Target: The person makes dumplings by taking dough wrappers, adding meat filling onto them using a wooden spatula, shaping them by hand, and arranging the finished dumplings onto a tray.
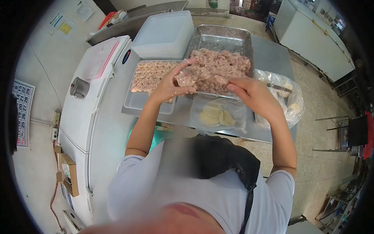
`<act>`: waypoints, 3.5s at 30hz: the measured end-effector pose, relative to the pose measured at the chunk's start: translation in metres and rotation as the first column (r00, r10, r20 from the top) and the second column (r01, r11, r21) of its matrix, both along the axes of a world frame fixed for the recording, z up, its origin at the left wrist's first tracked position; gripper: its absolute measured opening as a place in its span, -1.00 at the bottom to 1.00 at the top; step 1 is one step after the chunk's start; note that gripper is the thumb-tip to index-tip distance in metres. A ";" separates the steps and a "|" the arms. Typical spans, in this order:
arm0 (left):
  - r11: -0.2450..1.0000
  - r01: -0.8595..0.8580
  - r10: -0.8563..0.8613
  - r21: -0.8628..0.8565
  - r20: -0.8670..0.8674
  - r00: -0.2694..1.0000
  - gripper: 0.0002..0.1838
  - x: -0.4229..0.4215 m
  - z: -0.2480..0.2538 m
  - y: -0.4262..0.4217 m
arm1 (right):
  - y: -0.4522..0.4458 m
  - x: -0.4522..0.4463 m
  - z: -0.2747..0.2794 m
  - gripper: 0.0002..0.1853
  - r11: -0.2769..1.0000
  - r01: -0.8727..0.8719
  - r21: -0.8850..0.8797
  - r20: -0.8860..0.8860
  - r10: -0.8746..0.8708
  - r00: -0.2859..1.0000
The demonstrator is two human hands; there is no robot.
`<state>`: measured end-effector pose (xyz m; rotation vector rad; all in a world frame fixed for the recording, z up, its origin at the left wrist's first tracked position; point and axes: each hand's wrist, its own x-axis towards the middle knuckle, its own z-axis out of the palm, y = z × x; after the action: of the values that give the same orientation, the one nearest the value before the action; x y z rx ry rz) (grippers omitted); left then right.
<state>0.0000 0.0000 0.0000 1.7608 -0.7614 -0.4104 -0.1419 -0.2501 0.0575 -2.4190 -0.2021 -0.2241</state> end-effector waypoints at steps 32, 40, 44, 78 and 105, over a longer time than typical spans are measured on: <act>0.860 -0.460 0.287 0.221 0.535 0.794 -0.46 0.089 -0.153 0.253 | 0.127 -0.003 -0.068 -0.72 0.990 0.101 -0.094 -0.035 -0.105 0.994; 0.811 -0.487 0.378 0.323 0.345 0.859 -0.46 0.078 -0.175 0.219 | 0.073 -0.034 -0.082 -0.69 0.924 0.368 0.104 -0.199 -0.343 0.918; 0.757 -0.512 0.423 0.405 0.294 0.857 -0.40 0.085 -0.185 0.216 | 0.056 -0.033 -0.078 -0.69 0.934 0.343 0.099 -0.169 -0.324 0.931; 0.427 -0.800 0.467 0.422 0.655 0.595 -0.30 0.045 -0.176 0.120 | -0.143 0.051 -0.099 -0.70 0.718 -0.075 -0.692 -0.097 0.010 0.995; 0.951 0.180 -0.263 0.250 0.351 0.899 -0.81 -0.062 -0.173 -0.074 | -0.085 0.042 -0.137 -0.72 0.686 -0.161 -0.709 -0.147 0.080 0.986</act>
<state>-0.0619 -0.0736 -0.1725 1.9903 -1.2451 -0.3118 -0.0999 -0.3348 -0.0795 -3.1811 -0.4775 0.0722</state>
